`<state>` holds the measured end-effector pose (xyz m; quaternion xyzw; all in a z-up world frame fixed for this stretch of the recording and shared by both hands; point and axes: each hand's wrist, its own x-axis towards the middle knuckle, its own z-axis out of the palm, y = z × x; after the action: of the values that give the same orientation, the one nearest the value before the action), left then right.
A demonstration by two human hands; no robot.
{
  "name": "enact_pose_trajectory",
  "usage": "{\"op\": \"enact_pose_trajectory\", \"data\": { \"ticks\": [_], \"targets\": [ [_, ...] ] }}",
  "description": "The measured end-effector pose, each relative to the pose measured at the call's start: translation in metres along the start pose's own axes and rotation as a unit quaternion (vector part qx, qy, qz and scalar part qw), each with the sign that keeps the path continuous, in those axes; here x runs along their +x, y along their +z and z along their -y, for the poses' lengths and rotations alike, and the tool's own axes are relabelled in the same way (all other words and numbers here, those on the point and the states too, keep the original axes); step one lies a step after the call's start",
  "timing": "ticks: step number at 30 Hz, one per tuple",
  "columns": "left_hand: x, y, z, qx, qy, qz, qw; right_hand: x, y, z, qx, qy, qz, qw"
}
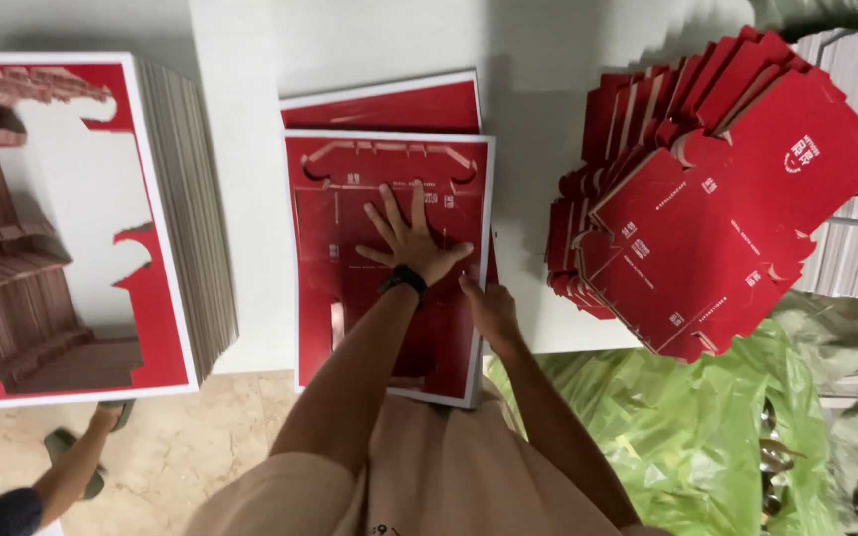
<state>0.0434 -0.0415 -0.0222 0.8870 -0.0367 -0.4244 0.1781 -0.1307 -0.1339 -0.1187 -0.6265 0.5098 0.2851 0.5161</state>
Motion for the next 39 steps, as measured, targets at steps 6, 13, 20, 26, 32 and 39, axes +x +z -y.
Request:
{"op": "enact_pose_trajectory", "data": {
  "ticks": [6,13,20,26,32,39],
  "targets": [
    [-0.004,-0.007,-0.011,-0.028,-0.046,0.006,0.999,-0.091,0.026,0.087,-0.263,-0.015,-0.12,0.957],
    [0.006,0.006,0.013,-0.044,-0.005,0.014,0.999,-0.073,0.012,0.065,-0.173,-0.045,-0.117,0.977],
    [-0.006,0.027,0.045,0.03,0.127,-0.026,0.991,-0.066,-0.026,0.081,0.021,0.04,0.057,0.997],
    [-0.002,0.026,0.039,0.07,0.099,-0.003,0.993,-0.052,-0.008,0.088,-0.143,-0.038,-0.003,0.989],
    [-0.003,0.021,0.037,0.037,0.107,-0.006,0.994,-0.06,-0.001,0.088,-0.326,-0.147,-0.037,0.933],
    [-0.01,0.011,0.038,0.041,0.107,0.0,0.993,-0.065,-0.011,0.084,-0.214,-0.145,-0.007,0.966]
  ]
}}
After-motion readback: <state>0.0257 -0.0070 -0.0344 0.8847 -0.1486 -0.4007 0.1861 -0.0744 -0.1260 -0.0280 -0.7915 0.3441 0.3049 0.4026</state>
